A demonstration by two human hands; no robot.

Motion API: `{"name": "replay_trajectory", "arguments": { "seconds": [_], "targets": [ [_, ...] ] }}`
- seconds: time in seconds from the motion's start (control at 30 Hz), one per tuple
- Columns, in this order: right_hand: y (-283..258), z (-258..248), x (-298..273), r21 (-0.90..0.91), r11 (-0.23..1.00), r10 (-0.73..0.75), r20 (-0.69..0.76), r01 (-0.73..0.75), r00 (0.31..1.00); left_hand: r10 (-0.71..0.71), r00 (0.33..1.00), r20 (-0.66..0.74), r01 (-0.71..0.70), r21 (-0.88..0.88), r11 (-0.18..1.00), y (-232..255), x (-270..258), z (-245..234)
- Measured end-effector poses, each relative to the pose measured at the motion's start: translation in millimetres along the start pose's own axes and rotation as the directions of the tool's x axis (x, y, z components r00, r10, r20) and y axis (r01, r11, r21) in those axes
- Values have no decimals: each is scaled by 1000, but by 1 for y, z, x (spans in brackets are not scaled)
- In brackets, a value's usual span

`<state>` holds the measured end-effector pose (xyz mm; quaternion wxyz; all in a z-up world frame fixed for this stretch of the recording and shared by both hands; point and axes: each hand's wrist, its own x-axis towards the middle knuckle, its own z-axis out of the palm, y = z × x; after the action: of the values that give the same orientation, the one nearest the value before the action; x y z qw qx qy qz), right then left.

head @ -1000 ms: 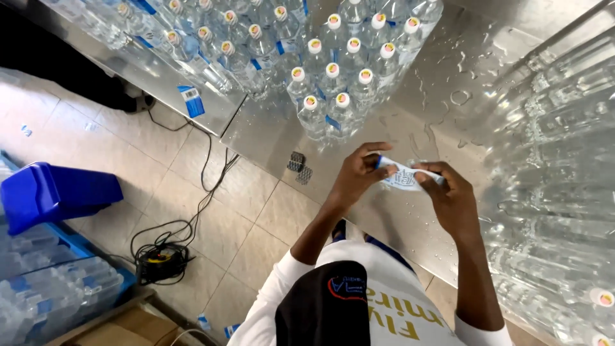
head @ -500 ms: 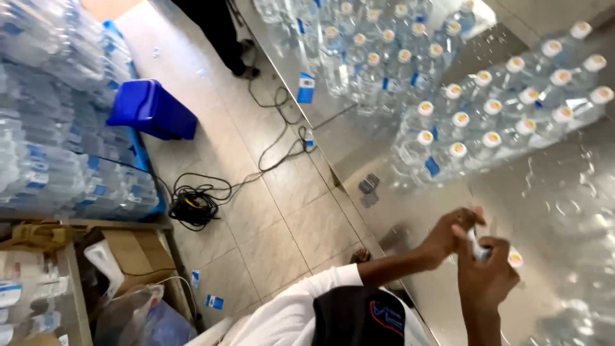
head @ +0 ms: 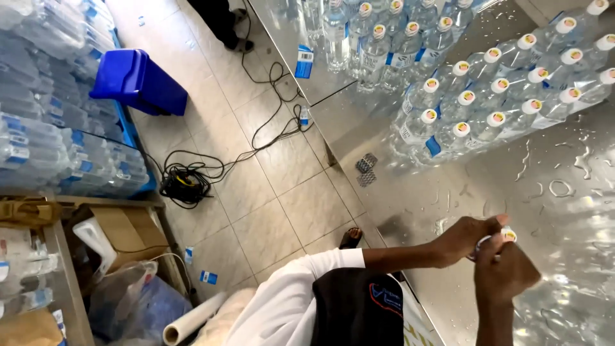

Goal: Manually applying adhesive labels to plastic water bottles on a production table

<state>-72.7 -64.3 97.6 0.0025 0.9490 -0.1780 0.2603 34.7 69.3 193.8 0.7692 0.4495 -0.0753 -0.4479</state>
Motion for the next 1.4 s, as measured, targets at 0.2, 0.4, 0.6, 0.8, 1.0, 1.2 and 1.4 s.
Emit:
{"name": "replay_trajectory", "arguments": {
  "seconds": [0.2, 0.4, 0.6, 0.8, 1.0, 1.2, 1.4],
  "targets": [
    [-56, -68, 13, 657, 661, 383, 121, -363, 916, 143, 977, -159, -131, 87, 988, 6, 10, -4],
    [-90, -108, 32, 703, 431, 477, 355, -565, 804, 144, 982, -119, -118, 200, 973, 30, -6, -8],
    [-77, -107, 31, 700, 354, 479, 434, -620, 763, 80, 990, 117, -106, 241, 965, 0, -2, -47],
    [-60, -105, 19, 436, 526, 384, 644, -730, 662, 147, 964, 221, -167, 75, 983, -12, -13, -77],
    [-77, -130, 30, 555, 529, 326, 566, -642, 757, 55, 984, 171, -84, 162, 983, -16, -10, -91],
    [-72, -126, 20, 645, 565, 321, 402, -514, 858, 76, 960, 270, -106, 98, 989, -33, 15, -92],
    [-38, -94, 0, 742, 382, 270, 481, -551, 834, -86, 960, 267, -30, 401, 916, -44, 22, -87]
  ]
}}
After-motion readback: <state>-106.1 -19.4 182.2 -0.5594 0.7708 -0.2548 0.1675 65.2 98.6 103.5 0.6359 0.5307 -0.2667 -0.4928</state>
